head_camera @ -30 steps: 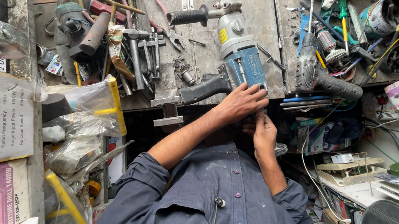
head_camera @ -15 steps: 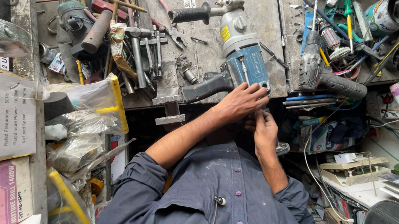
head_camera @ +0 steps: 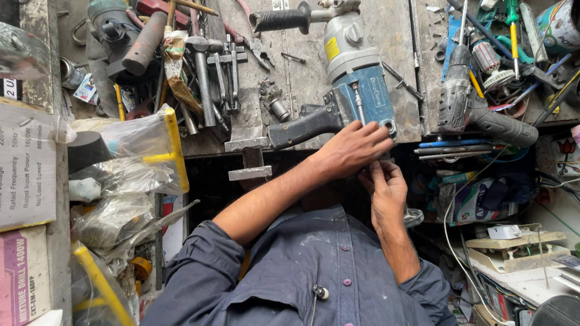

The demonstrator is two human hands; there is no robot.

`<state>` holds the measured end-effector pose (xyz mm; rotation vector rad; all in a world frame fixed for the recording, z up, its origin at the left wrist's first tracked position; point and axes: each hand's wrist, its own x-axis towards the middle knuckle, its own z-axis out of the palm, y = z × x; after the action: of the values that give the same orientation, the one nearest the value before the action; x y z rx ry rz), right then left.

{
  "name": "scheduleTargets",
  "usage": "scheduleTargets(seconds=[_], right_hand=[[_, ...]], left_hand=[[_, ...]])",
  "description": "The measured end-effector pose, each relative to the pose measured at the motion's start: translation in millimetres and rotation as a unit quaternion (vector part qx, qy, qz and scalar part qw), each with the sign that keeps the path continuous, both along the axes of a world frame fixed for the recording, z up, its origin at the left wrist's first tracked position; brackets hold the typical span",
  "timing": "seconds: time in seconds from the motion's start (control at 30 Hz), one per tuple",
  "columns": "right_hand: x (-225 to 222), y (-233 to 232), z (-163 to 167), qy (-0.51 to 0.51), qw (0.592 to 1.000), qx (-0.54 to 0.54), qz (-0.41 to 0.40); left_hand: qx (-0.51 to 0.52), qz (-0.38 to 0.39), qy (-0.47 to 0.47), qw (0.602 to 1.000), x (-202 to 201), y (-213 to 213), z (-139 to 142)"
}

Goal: The person works at a cluttered workbench repairing a blue electric drill. They use a screwdriver to loosen fasteners on the drill body, detach a metal housing and gear components, handle small parts, and press the housing pieces together by hand.

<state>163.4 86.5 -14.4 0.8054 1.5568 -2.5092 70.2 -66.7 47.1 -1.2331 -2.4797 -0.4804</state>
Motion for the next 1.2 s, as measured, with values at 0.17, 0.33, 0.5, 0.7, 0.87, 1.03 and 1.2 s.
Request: scheduleTargets(seconds=[0.17, 0.33, 0.5, 0.7, 0.87, 1.03, 1.2], right_hand=[[-1.4, -4.3, -12.0, 0.113, 0.972, 0.202, 0.029], [0.7, -2.0, 8.9, 0.033, 0.998, 0.052, 0.011], [-3.1, -1.9, 12.7, 0.004, 0.998, 0.069, 0.014], [-0.8, 6.3, -4.8, 0.178, 0.969, 0.164, 0.055], [5.2, 15.1, -7.7, -0.014, 0.999, 0.021, 0.024], [0.9, 5.3, -8.7, 0.106, 0.983, 0.150, 0.029], [4.0, 5.1, 4.4, 0.177, 0.970, 0.157, 0.058]], left_hand=[[-0.052, -0.050, -0.064, 0.995, -1.4, -7.9, -5.2], [-0.023, -0.018, -0.056, 0.998, -4.9, 2.6, -3.2], [-0.005, -0.006, -0.028, 1.000, -4.6, 7.9, 6.2], [-0.034, -0.051, -0.065, 0.996, -6.1, 2.3, 4.2], [-0.031, -0.019, -0.050, 0.998, -4.9, 7.8, 2.5], [0.010, -0.050, -0.004, 0.999, -6.2, 1.5, -0.3], [-0.041, -0.073, -0.066, 0.994, -7.7, 1.3, -5.1]])
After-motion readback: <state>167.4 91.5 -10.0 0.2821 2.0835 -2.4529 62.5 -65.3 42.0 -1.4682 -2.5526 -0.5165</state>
